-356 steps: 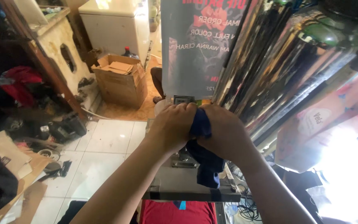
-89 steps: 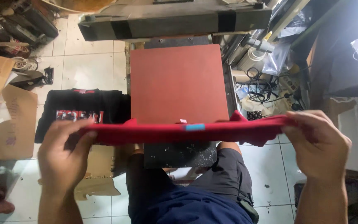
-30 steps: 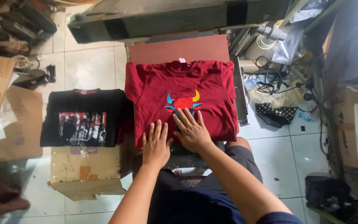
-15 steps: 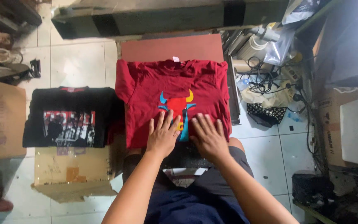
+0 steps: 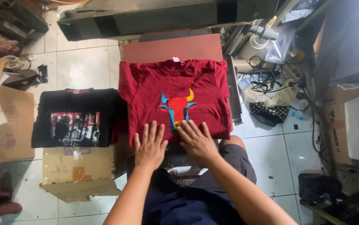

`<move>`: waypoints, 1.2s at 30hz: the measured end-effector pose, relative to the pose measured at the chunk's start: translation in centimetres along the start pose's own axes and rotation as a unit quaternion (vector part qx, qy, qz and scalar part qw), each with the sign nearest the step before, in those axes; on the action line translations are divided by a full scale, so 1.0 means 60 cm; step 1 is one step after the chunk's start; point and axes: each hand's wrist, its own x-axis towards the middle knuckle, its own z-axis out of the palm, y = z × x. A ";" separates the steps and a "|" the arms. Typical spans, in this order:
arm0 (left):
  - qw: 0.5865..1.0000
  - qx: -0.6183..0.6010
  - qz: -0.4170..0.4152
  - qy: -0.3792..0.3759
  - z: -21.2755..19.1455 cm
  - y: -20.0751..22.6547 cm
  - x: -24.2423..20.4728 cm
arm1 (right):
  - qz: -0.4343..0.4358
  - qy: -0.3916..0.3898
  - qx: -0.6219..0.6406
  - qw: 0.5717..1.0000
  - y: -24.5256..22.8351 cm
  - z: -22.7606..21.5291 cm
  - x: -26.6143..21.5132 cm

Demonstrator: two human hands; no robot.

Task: The person folds a red t-shirt with a bull graphic on a heat press machine. They smooth the shirt, fold it into a compact rectangle, and place it on a stack of other folded shirts.

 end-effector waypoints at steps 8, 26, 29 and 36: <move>0.998 0.033 -0.030 0.053 0.007 -0.040 -0.002 | 0.087 0.030 -0.027 0.995 0.073 -0.013 -0.038; 0.996 0.000 0.085 -0.034 0.005 0.057 0.007 | 0.035 0.029 0.044 0.998 0.000 0.009 0.071; 0.996 -0.011 0.081 -0.042 -0.013 0.058 0.001 | 0.012 0.033 0.004 0.999 0.022 0.015 0.104; 0.995 -0.030 0.094 -0.004 0.001 0.049 0.017 | 0.096 -0.056 -0.031 0.993 0.090 -0.001 0.149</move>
